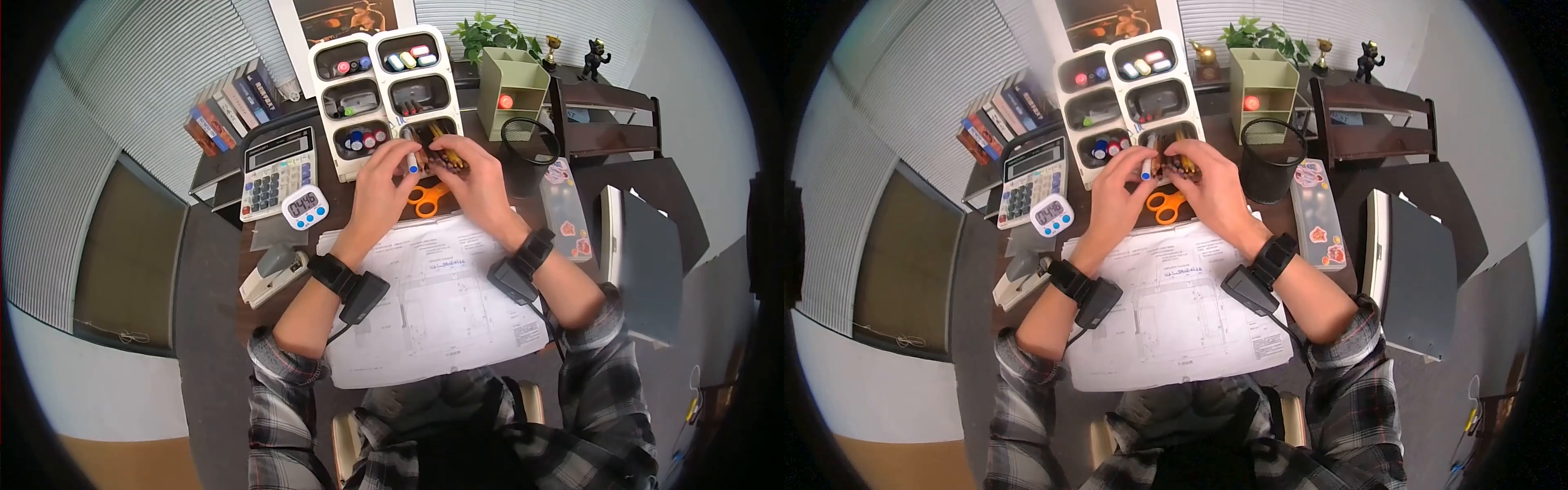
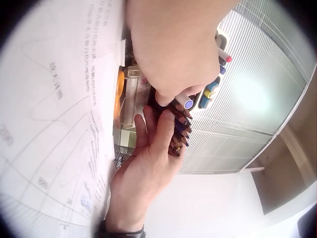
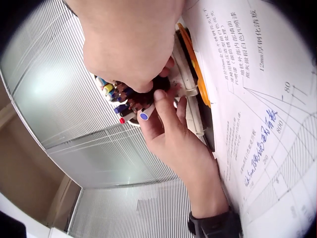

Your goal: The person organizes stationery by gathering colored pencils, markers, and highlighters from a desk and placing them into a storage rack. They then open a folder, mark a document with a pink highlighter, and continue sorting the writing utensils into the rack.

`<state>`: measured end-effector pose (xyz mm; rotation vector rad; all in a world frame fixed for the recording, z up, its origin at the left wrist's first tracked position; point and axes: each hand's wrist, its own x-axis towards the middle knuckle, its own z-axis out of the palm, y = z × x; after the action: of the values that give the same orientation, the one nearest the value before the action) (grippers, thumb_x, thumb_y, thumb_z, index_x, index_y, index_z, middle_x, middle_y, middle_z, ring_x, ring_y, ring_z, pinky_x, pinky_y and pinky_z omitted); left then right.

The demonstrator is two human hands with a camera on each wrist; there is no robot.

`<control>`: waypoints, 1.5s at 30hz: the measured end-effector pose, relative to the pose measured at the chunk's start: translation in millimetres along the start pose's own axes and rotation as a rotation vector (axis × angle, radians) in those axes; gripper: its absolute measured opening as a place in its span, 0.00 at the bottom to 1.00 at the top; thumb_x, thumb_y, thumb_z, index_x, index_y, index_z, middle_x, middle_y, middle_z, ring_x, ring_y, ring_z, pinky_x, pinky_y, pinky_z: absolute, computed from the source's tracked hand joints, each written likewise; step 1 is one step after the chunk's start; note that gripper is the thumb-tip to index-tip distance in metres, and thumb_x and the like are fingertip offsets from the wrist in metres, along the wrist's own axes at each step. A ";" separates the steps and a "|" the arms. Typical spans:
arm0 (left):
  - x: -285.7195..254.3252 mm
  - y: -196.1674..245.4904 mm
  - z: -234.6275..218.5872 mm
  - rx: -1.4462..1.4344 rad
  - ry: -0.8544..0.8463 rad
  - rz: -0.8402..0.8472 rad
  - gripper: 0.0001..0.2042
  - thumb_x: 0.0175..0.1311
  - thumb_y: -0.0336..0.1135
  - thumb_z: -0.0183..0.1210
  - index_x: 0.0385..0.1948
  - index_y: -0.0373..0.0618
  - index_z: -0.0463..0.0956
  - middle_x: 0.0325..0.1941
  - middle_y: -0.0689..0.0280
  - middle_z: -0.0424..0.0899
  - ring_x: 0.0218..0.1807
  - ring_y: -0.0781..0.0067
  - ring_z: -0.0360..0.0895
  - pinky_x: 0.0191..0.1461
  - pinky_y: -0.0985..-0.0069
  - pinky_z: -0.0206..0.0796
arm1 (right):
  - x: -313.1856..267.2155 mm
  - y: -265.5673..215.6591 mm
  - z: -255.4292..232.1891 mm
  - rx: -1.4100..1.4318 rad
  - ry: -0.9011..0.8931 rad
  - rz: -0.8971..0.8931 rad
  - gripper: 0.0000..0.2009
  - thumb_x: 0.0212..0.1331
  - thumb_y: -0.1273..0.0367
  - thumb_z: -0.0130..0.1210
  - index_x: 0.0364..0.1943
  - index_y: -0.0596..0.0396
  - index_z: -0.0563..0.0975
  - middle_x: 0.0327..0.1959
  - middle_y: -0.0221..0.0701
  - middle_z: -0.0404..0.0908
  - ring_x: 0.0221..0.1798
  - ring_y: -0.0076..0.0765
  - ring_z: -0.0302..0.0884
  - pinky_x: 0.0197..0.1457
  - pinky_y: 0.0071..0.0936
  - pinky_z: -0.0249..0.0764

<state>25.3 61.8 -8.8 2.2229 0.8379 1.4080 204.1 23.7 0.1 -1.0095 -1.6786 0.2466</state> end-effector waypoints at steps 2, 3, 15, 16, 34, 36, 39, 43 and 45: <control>-0.5 0.9 -0.1 -0.005 -0.010 -0.009 0.20 0.55 0.20 0.64 0.52 0.42 0.78 0.56 0.59 0.80 0.46 0.66 0.82 0.46 0.75 0.77 | 0.0 -0.3 0.0 0.003 0.002 -0.002 0.15 0.55 0.79 0.63 0.47 0.59 0.77 0.46 0.40 0.80 0.45 0.45 0.83 0.46 0.31 0.82; -0.3 2.0 -0.4 -0.009 -0.015 -0.018 0.20 0.55 0.20 0.64 0.53 0.42 0.78 0.56 0.59 0.80 0.46 0.66 0.82 0.46 0.75 0.77 | -0.4 -0.6 -0.2 0.001 0.000 -0.003 0.15 0.55 0.79 0.63 0.47 0.59 0.77 0.46 0.40 0.80 0.45 0.45 0.83 0.46 0.31 0.82; -0.2 1.0 -0.2 0.019 -0.013 -0.018 0.18 0.56 0.22 0.64 0.51 0.42 0.79 0.56 0.59 0.80 0.45 0.65 0.82 0.45 0.75 0.76 | -0.9 -2.5 -0.6 0.041 0.033 0.046 0.14 0.56 0.78 0.63 0.47 0.59 0.79 0.46 0.41 0.81 0.45 0.44 0.83 0.47 0.31 0.81; -0.4 0.4 -0.3 0.018 -0.009 -0.018 0.18 0.56 0.22 0.64 0.51 0.42 0.79 0.56 0.59 0.80 0.45 0.65 0.82 0.45 0.75 0.76 | -0.6 -3.7 -0.5 0.034 0.043 0.053 0.13 0.57 0.78 0.62 0.47 0.59 0.79 0.46 0.41 0.81 0.44 0.43 0.84 0.47 0.31 0.82; -1.2 4.3 -0.4 0.049 -0.056 -0.010 0.21 0.55 0.21 0.64 0.54 0.42 0.78 0.57 0.58 0.79 0.45 0.65 0.82 0.46 0.75 0.78 | 3.1 -17.3 -5.9 0.025 0.085 0.040 0.11 0.60 0.74 0.62 0.45 0.61 0.80 0.44 0.39 0.83 0.42 0.35 0.85 0.43 0.27 0.85; -1.1 4.2 0.3 0.025 -0.051 0.004 0.20 0.56 0.22 0.64 0.53 0.40 0.79 0.57 0.58 0.79 0.44 0.66 0.83 0.45 0.75 0.78 | 3.4 -17.7 -6.7 0.044 0.094 0.039 0.11 0.60 0.74 0.62 0.45 0.62 0.80 0.44 0.39 0.83 0.41 0.34 0.85 0.43 0.27 0.85; -1.0 3.4 0.9 0.021 -0.059 0.001 0.19 0.57 0.22 0.64 0.53 0.40 0.79 0.58 0.58 0.78 0.43 0.67 0.83 0.44 0.76 0.78 | 4.5 -21.0 -9.5 0.045 0.102 0.058 0.10 0.60 0.74 0.62 0.45 0.62 0.80 0.43 0.39 0.84 0.41 0.33 0.85 0.43 0.26 0.85; -1.0 2.4 0.9 0.003 -0.052 0.025 0.19 0.58 0.22 0.64 0.53 0.38 0.77 0.54 0.56 0.77 0.36 0.66 0.79 0.43 0.73 0.77 | 6.6 -23.3 -12.5 0.053 0.122 0.071 0.10 0.60 0.74 0.62 0.44 0.62 0.81 0.41 0.38 0.84 0.39 0.31 0.86 0.41 0.25 0.84; -1.2 3.0 0.3 0.008 -0.063 0.016 0.19 0.58 0.22 0.63 0.53 0.38 0.77 0.54 0.56 0.77 0.35 0.67 0.79 0.43 0.73 0.77 | 7.8 -26.2 -15.1 0.047 0.119 0.081 0.09 0.60 0.75 0.62 0.44 0.62 0.81 0.40 0.37 0.84 0.38 0.30 0.86 0.39 0.24 0.84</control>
<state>26.1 58.8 -7.9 2.2730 0.8075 1.3363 204.1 8.5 27.3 -1.0384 -1.5200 0.2721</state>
